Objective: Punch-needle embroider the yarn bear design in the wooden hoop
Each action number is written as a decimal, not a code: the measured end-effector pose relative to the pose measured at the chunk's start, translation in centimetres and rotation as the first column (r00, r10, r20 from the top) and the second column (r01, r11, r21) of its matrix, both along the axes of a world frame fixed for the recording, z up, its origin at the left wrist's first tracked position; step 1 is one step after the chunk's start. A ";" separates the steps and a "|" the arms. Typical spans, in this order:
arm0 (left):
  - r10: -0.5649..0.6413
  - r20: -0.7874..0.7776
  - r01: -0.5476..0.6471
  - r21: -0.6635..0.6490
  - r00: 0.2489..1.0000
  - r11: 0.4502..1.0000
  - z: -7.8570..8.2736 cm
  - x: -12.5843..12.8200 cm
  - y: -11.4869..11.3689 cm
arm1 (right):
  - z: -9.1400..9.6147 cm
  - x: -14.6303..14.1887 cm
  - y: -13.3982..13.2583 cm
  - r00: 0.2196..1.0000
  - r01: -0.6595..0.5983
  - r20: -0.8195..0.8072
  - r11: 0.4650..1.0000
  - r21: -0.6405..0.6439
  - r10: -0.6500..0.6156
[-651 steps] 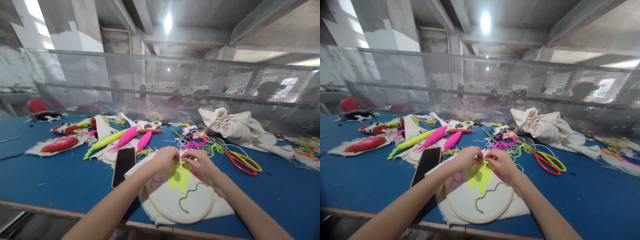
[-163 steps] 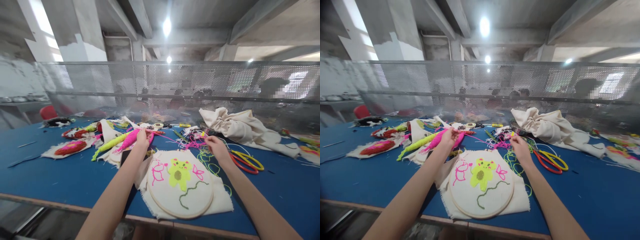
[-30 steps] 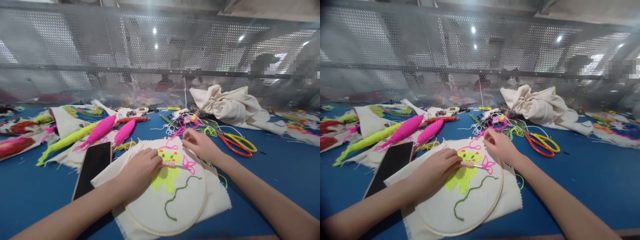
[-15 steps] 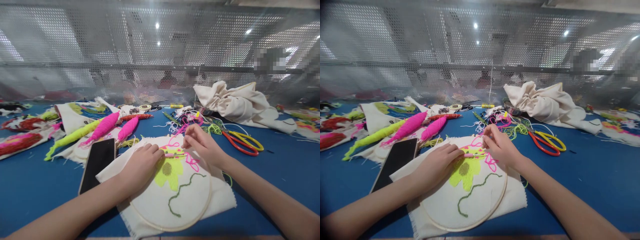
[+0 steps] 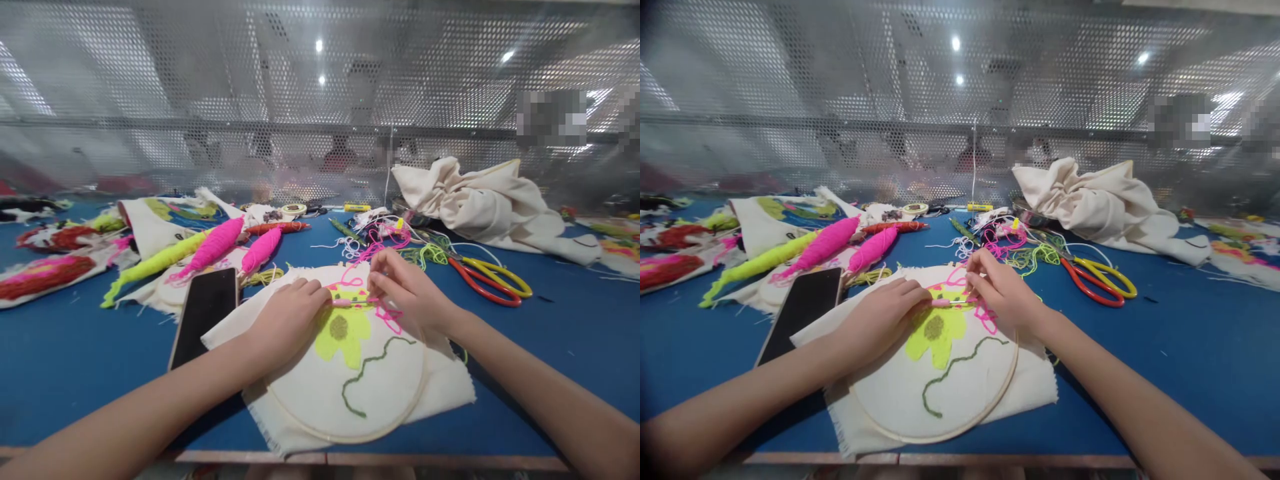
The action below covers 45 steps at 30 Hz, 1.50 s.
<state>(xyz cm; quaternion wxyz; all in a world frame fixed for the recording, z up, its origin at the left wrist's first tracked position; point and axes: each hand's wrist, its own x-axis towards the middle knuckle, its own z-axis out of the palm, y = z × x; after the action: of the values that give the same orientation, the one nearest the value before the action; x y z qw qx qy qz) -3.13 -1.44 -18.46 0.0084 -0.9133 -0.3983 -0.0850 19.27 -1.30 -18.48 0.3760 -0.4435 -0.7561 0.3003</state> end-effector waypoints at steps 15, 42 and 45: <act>0.005 -0.012 -0.005 0.018 1.000 1.000 -0.2 0.0 0.0 | 0.5 0.0 -0.4 0.996 -0.043 0.086 0.998 0.039 0.040; 0.072 0.197 -0.070 -0.017 0.978 0.997 -0.2 -0.1 -0.1 | 0.6 -0.1 0.0 0.994 0.081 0.075 0.995 0.054 -0.085; 0.073 0.211 -0.072 -0.015 0.975 0.997 -0.1 -0.1 -0.2 | 0.8 -0.5 -0.5 0.993 0.115 -0.023 0.993 0.019 -0.115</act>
<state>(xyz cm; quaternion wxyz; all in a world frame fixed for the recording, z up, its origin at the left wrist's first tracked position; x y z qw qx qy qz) -3.21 -1.69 -18.51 -0.0344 -0.8839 -0.4303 -0.1799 18.77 -1.75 -17.71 0.4054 -0.4791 -0.7281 0.2756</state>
